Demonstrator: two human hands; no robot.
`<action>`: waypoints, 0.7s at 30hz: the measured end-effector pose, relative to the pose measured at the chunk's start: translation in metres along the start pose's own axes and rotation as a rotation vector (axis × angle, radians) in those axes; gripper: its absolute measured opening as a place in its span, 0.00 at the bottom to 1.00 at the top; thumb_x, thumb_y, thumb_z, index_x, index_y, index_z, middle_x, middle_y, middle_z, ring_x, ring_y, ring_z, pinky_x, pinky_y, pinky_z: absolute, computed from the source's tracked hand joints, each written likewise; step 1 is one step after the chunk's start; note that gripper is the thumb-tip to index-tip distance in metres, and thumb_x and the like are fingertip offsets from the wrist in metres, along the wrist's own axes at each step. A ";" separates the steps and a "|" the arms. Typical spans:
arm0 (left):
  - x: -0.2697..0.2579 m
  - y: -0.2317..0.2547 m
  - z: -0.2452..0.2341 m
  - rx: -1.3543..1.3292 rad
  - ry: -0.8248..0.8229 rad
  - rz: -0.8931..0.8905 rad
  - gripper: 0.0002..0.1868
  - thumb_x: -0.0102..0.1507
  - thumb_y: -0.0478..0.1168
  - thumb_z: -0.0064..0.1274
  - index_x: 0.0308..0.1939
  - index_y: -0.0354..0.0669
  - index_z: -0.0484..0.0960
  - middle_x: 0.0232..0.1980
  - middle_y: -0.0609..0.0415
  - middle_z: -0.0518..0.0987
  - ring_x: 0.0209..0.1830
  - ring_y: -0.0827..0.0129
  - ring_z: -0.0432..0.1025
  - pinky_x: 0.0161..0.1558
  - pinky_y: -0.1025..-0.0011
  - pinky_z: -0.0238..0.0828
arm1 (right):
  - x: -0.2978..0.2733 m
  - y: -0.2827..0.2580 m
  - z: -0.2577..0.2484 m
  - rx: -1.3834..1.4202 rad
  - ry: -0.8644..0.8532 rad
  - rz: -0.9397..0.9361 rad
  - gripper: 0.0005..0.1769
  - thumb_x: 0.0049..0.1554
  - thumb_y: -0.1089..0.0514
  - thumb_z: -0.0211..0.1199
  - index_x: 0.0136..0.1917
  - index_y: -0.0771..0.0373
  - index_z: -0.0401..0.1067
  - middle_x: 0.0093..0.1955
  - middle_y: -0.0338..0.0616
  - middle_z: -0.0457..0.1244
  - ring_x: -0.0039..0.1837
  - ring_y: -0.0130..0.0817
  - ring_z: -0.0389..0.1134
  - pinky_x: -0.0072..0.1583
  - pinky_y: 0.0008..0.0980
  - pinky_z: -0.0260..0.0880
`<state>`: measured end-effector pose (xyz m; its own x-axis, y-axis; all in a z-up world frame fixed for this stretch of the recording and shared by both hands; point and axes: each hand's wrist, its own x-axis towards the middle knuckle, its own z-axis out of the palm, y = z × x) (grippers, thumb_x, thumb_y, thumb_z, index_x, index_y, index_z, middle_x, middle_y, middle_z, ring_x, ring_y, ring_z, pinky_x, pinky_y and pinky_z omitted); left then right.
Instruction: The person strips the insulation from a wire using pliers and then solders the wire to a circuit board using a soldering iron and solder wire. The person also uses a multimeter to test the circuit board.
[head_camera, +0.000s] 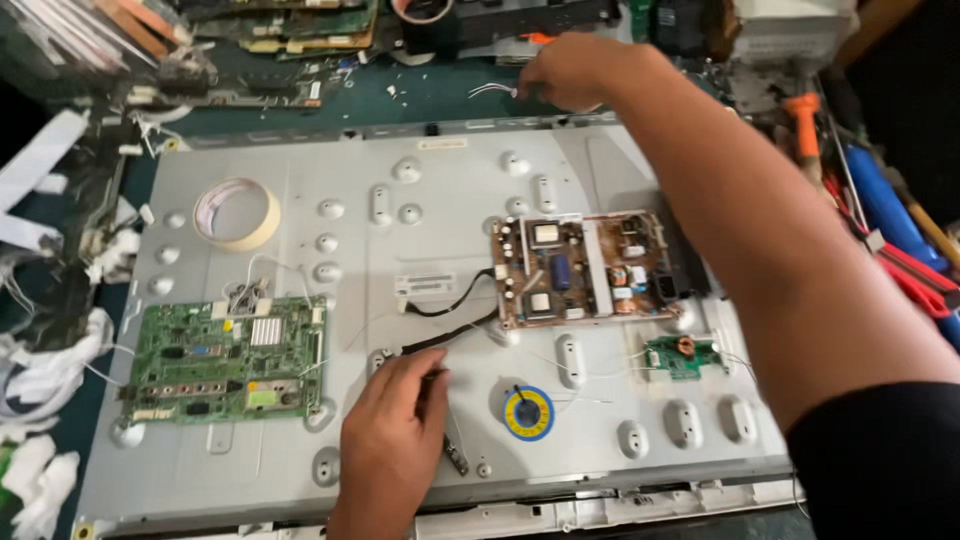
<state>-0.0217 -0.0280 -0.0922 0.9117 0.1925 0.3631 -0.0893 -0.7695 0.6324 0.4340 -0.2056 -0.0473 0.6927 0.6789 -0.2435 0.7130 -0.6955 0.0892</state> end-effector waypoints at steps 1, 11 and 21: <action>0.000 0.003 -0.001 -0.006 0.051 0.103 0.10 0.68 0.33 0.56 0.54 0.42 0.84 0.49 0.53 0.86 0.48 0.61 0.80 0.53 0.65 0.78 | 0.005 -0.011 -0.005 0.049 -0.122 0.079 0.28 0.67 0.58 0.50 0.77 0.35 0.71 0.70 0.53 0.66 0.67 0.60 0.68 0.60 0.58 0.69; -0.002 -0.007 0.004 -0.042 0.036 0.084 0.12 0.70 0.36 0.54 0.57 0.45 0.83 0.51 0.53 0.84 0.50 0.59 0.79 0.51 0.63 0.77 | 0.019 0.003 0.013 0.067 0.084 -0.002 0.19 0.66 0.54 0.59 0.68 0.49 0.82 0.60 0.49 0.73 0.62 0.59 0.72 0.56 0.56 0.71; -0.005 -0.007 0.010 0.040 0.007 0.153 0.11 0.68 0.35 0.56 0.54 0.48 0.87 0.51 0.55 0.86 0.51 0.55 0.80 0.54 0.59 0.74 | -0.251 -0.041 -0.019 0.408 0.474 -0.127 0.05 0.70 0.62 0.68 0.60 0.59 0.76 0.52 0.40 0.70 0.53 0.36 0.69 0.58 0.39 0.66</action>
<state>-0.0221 -0.0299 -0.1049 0.8856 0.0751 0.4584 -0.2112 -0.8138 0.5414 0.2326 -0.3430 0.0283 0.6453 0.7273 0.2337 0.7585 -0.5734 -0.3097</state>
